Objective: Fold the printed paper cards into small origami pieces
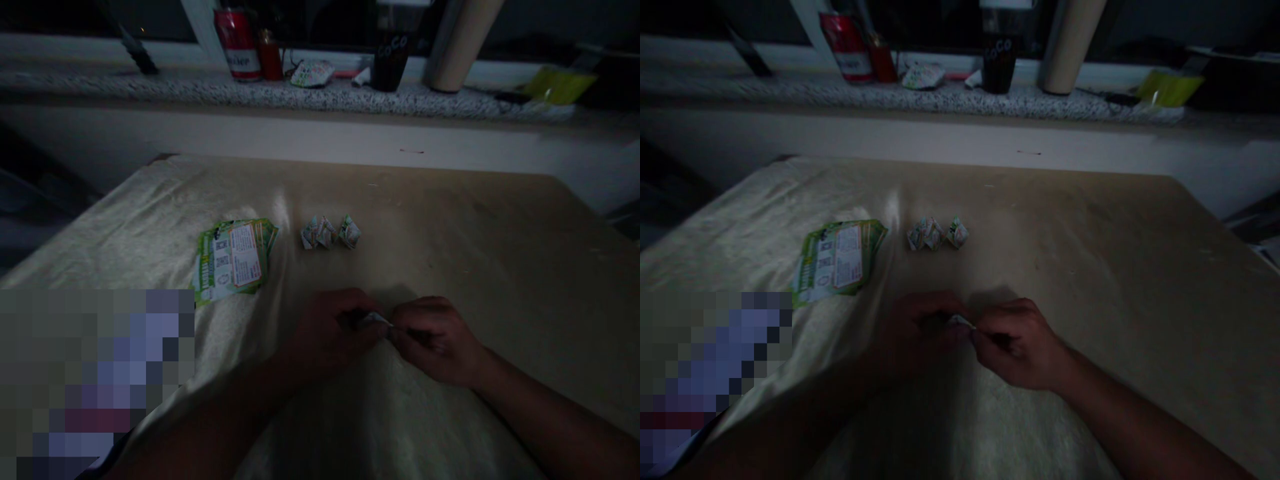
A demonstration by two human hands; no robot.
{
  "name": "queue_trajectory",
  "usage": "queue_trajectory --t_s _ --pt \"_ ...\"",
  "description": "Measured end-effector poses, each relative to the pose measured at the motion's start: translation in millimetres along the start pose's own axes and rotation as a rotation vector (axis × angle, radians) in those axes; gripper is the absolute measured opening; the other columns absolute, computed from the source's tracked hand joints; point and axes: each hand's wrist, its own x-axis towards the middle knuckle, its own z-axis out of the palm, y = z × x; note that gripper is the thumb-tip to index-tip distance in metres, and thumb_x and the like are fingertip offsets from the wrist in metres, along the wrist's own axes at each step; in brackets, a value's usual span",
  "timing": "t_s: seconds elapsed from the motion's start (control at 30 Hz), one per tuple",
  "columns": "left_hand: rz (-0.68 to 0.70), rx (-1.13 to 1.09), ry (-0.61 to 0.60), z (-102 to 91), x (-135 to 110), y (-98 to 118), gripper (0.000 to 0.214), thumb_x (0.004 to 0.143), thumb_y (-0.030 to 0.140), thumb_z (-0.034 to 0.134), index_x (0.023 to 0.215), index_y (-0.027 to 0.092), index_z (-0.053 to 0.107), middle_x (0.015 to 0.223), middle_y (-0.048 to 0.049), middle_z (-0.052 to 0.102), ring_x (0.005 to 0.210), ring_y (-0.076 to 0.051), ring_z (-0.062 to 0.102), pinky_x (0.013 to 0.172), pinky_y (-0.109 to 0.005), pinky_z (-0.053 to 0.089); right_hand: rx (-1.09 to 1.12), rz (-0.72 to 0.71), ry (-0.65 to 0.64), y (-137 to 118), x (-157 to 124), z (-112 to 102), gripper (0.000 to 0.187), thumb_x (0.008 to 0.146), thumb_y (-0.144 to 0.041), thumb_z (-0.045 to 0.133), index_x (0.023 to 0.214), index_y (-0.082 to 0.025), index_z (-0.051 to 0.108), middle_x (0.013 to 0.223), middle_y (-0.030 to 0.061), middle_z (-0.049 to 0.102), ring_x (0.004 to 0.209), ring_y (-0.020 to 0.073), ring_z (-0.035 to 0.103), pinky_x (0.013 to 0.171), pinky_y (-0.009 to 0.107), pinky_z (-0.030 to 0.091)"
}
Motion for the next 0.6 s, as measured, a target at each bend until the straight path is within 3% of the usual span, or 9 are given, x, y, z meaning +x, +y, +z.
queue_trajectory --t_s 0.13,0.23,0.37,0.6 --pt "0.357 0.274 -0.090 -4.9 0.1 -3.2 0.015 0.089 0.024 0.058 0.083 0.015 0.069 0.074 -0.0045 0.066 0.068 -0.015 0.059 0.065 -0.027 0.044 -0.074 -0.081 -0.030 -0.9 0.7 2.6 0.034 0.081 -0.008 0.062 0.062 -0.021 0.036 0.055 -0.0092 0.029 0.047 0.0057 0.030 0.049 0.024 0.024" --pt "0.434 0.366 -0.165 -8.0 -0.6 -3.8 0.017 0.093 0.022 0.055 0.084 0.015 0.068 0.075 -0.0057 0.068 0.070 -0.017 0.060 0.066 -0.027 0.044 -0.057 -0.096 -0.050 -3.7 2.0 2.1 0.035 0.077 -0.006 0.061 0.062 -0.021 0.034 0.055 -0.0097 0.028 0.047 0.0058 0.029 0.049 0.024 0.022" --pt "0.295 0.297 -0.194 -11.1 -0.7 -1.1 0.025 0.096 0.028 0.056 0.081 0.015 0.071 0.069 -0.0037 0.068 0.062 -0.014 0.058 0.061 -0.026 0.041 -0.007 -0.085 -0.089 -6.6 3.0 -0.7 0.035 0.080 -0.008 0.060 0.062 -0.022 0.034 0.055 -0.0096 0.028 0.046 0.0062 0.029 0.048 0.025 0.023" --pt "-0.008 -0.026 -0.182 -11.6 2.5 -0.5 0.021 0.088 0.032 0.070 0.077 0.015 0.076 0.066 -0.0007 0.069 0.060 -0.011 0.059 0.059 -0.022 0.041 0.094 -0.011 -0.131 -4.0 2.1 -4.2 0.037 0.086 -0.011 0.059 0.060 -0.021 0.035 0.054 -0.0087 0.027 0.045 0.0061 0.029 0.047 0.025 0.024"
